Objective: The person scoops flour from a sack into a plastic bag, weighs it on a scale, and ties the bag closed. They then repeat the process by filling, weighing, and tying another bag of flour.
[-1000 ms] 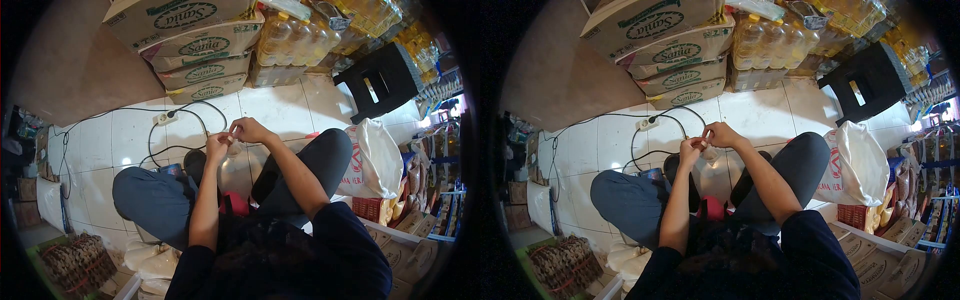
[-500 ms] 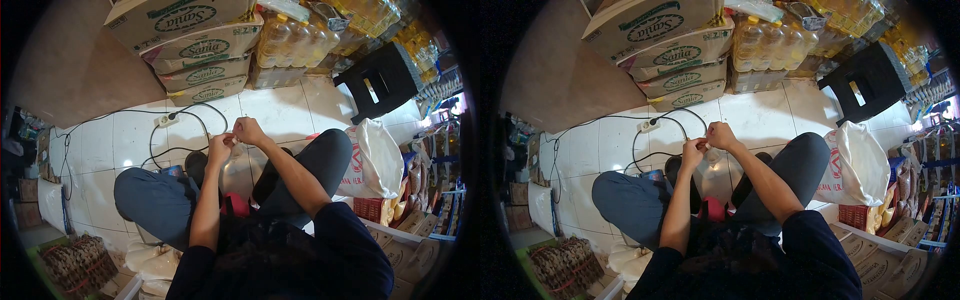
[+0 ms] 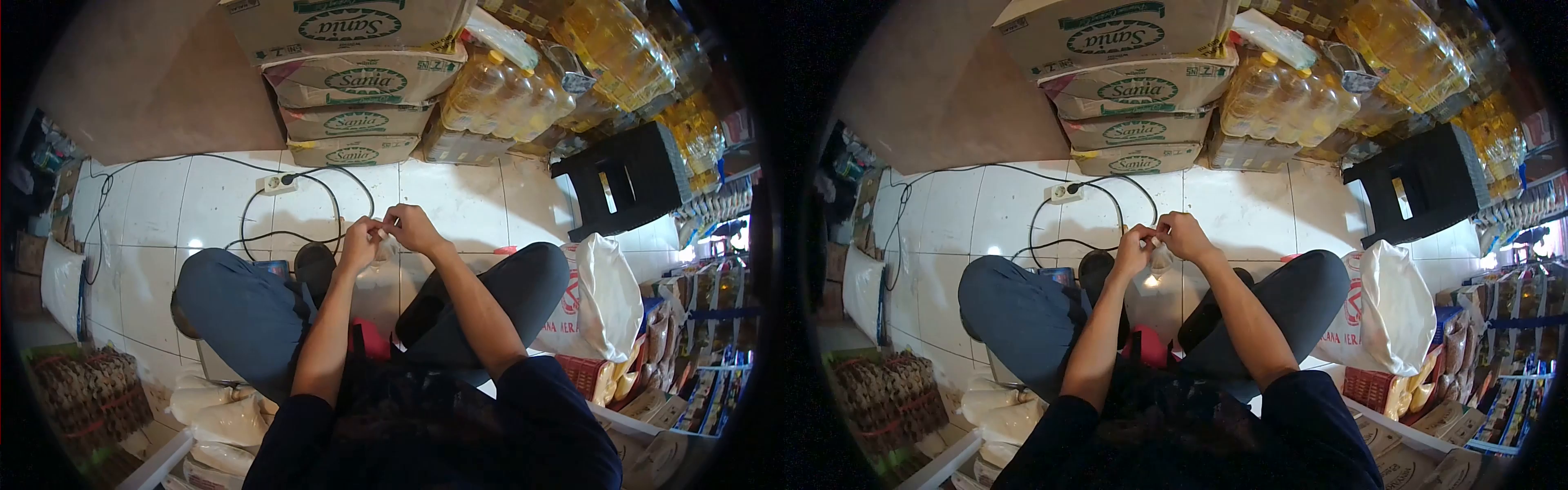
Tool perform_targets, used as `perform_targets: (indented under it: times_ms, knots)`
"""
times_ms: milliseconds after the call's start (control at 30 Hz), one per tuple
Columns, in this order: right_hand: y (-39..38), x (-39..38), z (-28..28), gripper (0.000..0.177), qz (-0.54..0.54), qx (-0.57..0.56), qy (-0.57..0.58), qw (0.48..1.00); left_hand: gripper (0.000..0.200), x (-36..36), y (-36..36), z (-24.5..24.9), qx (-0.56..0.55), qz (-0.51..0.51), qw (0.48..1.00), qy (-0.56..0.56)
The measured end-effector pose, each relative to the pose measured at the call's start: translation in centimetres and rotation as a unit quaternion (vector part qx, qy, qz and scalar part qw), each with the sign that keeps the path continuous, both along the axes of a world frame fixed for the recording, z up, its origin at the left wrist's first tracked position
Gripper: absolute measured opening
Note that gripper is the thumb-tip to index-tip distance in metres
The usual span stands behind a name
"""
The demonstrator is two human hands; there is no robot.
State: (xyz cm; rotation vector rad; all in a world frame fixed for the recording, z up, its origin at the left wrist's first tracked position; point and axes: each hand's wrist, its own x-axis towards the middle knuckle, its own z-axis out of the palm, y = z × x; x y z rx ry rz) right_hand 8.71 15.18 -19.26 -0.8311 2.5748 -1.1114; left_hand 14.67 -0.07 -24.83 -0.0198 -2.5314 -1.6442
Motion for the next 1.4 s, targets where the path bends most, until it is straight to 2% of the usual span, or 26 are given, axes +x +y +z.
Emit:
perform_targets:
  times_ms: [167,267,367,400,500,533,633,800,900,1067,1100,1167,1200,1233,1267,1300,1333,1400]
  knots:
    - [-0.6,-0.1,-0.4,0.014,-0.053,-0.009,-0.062,0.997,0.011,0.1,0.0,0.0,0.008,0.013,1.000,0.003]
    - [-0.9,0.2,0.0,0.013,-0.060,-0.017,-0.058,0.996,0.010,0.0,0.0,0.0,-0.023,0.032,0.999,-0.007]
    - [-1.0,0.8,0.5,0.015,0.004,-0.022,0.021,1.000,0.008,-0.2,-0.2,-0.5,0.047,0.079,0.993,-0.081]
    - [-1.3,1.2,0.4,0.018,0.004,-0.029,-0.006,1.000,0.006,-0.5,-0.3,-0.6,0.106,0.091,0.984,-0.108]
    - [-1.9,2.5,-0.1,0.022,-0.017,-0.022,0.067,0.997,0.012,-0.5,-0.7,-1.3,0.130,0.099,0.973,-0.163]
    - [-2.2,2.7,-0.4,0.022,-0.035,0.000,0.052,0.998,0.017,-0.6,-0.4,-1.6,0.197,0.112,0.961,-0.157]
    - [-1.9,2.2,-1.0,0.021,-0.012,-0.002,0.038,0.999,0.018,-0.4,-0.7,-0.9,0.269,0.125,0.928,-0.225]
    - [-1.3,1.4,-1.2,0.020,0.016,-0.011,0.031,0.999,0.012,-0.1,-1.3,-1.7,0.363,0.084,0.890,-0.264]
    - [-1.2,1.2,-1.3,0.022,0.016,-0.005,0.012,1.000,0.014,0.1,-1.3,-1.8,0.367,0.080,0.882,-0.285]
    - [-1.2,1.6,-0.6,0.028,-0.005,0.004,-0.019,1.000,0.016,0.3,-1.7,-3.4,0.322,0.084,0.898,-0.287]
    - [-1.3,1.4,-1.4,0.035,-0.012,-0.001,-0.006,1.000,0.016,0.2,-1.5,-3.6,0.311,0.080,0.903,-0.286]
    - [-1.5,1.3,-2.6,0.038,-0.042,0.007,-0.041,0.998,0.021,0.4,-1.5,-3.8,0.299,0.028,0.919,-0.256]
    - [-1.8,1.3,-3.2,0.042,-0.035,0.040,-0.015,0.999,0.026,0.5,-1.9,-6.7,0.266,0.042,0.944,-0.192]
    - [-1.7,1.6,-2.4,0.043,-0.058,0.054,-0.034,0.996,0.035,0.7,-2.3,-6.1,0.237,0.038,0.952,-0.191]
    - [-1.7,1.8,-1.8,0.041,-0.074,0.031,-0.055,0.995,0.035,0.9,-2.0,-3.9,0.202,0.034,0.960,-0.189]
    - [-2.1,1.7,-3.2,0.037,-0.080,0.020,-0.042,0.996,0.032,0.4,-3.0,-6.4,0.138,0.024,0.978,-0.157]
    - [-1.9,2.0,-2.6,0.034,-0.081,-0.014,-0.034,0.996,0.023,0.4,-2.5,-5.0,0.193,0.012,0.968,-0.160]
    - [-1.8,2.0,-3.3,0.029,-0.091,-0.062,-0.018,0.994,0.013,0.1,-2.3,-4.9,0.189,0.011,0.971,-0.144]
